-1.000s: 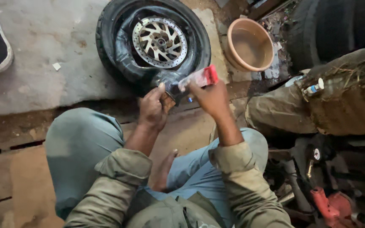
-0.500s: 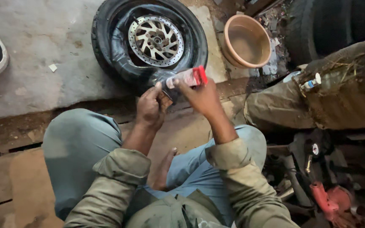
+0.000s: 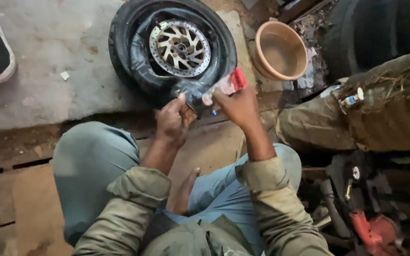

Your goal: The person sits on the floor and uses a red power tool to grind the surface of a black rubber tire patch. They then apply a red paste from a tube onto the patch and insert a small blue valve stem into the tire.

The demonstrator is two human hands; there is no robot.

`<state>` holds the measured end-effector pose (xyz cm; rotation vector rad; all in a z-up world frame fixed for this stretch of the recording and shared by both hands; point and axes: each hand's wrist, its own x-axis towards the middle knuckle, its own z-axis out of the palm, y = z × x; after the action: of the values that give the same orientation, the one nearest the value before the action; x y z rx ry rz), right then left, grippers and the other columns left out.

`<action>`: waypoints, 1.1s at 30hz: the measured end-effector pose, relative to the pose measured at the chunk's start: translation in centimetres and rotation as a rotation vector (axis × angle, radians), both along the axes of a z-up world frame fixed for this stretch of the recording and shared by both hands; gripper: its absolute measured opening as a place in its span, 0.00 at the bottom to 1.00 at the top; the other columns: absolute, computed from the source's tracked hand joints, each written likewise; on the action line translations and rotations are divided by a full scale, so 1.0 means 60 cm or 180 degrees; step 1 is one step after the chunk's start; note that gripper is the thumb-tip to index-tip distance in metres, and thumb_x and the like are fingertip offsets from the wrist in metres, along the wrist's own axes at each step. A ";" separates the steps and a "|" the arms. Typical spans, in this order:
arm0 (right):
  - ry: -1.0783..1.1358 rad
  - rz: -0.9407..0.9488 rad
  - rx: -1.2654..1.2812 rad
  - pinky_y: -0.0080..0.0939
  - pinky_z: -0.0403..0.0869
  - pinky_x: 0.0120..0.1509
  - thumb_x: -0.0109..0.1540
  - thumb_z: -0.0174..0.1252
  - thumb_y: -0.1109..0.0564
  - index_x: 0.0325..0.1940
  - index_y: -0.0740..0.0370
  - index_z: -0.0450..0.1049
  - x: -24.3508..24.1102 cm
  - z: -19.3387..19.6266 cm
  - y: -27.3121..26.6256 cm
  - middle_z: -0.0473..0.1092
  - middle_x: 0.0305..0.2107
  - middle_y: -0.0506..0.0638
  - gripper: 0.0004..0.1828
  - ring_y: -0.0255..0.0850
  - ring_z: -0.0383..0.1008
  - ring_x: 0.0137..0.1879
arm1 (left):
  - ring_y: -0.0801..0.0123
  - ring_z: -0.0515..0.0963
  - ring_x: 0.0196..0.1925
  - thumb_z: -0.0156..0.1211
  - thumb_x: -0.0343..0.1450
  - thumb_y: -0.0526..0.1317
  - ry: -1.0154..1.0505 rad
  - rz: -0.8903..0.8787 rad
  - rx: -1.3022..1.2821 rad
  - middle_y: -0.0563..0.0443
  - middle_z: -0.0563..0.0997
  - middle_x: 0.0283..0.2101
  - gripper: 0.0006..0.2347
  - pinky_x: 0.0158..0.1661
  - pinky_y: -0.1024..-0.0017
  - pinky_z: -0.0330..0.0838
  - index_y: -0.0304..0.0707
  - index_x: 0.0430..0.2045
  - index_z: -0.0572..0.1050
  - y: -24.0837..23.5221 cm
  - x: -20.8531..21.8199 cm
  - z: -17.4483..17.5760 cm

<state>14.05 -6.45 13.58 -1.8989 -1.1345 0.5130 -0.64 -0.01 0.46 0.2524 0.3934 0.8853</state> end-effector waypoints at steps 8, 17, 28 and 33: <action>-0.0189 0.0083 -0.0040 0.38 0.74 0.35 0.56 0.70 0.51 0.37 0.62 0.77 -0.002 0.009 0.004 0.76 0.26 0.46 0.15 0.31 0.73 0.31 | 0.61 0.84 0.41 0.54 0.77 0.40 0.0141 -0.0066 0.0013 0.46 0.83 0.41 0.10 0.44 0.62 0.80 0.31 0.41 0.77 0.004 0.000 0.007; 0.0427 0.0190 0.0060 0.38 0.76 0.34 0.57 0.70 0.49 0.38 0.63 0.76 0.009 0.006 -0.001 0.76 0.26 0.46 0.16 0.32 0.76 0.31 | 0.61 0.84 0.42 0.53 0.78 0.39 -0.0048 -0.0012 -0.0027 0.45 0.83 0.41 0.09 0.45 0.63 0.79 0.31 0.40 0.77 0.004 0.004 -0.008; 0.0427 -0.0114 0.0146 0.39 0.76 0.44 0.61 0.62 0.55 0.40 0.65 0.77 0.106 0.019 -0.076 0.78 0.35 0.52 0.09 0.41 0.79 0.40 | 0.61 0.83 0.46 0.50 0.77 0.37 0.0024 0.0008 -0.0075 0.45 0.84 0.44 0.10 0.50 0.63 0.77 0.28 0.42 0.78 0.003 -0.004 0.011; 0.1894 -0.0692 0.1404 0.42 0.80 0.49 0.64 0.54 0.57 0.43 0.66 0.74 0.248 0.016 -0.203 0.79 0.36 0.57 0.09 0.46 0.83 0.42 | 0.61 0.83 0.42 0.51 0.77 0.39 0.0275 -0.0031 -0.0185 0.45 0.83 0.42 0.11 0.46 0.63 0.77 0.29 0.43 0.77 0.001 -0.007 0.035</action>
<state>28.91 -18.64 14.51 -1.3335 -0.5797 0.5945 -1.04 0.03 2.59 0.2393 0.4971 0.8541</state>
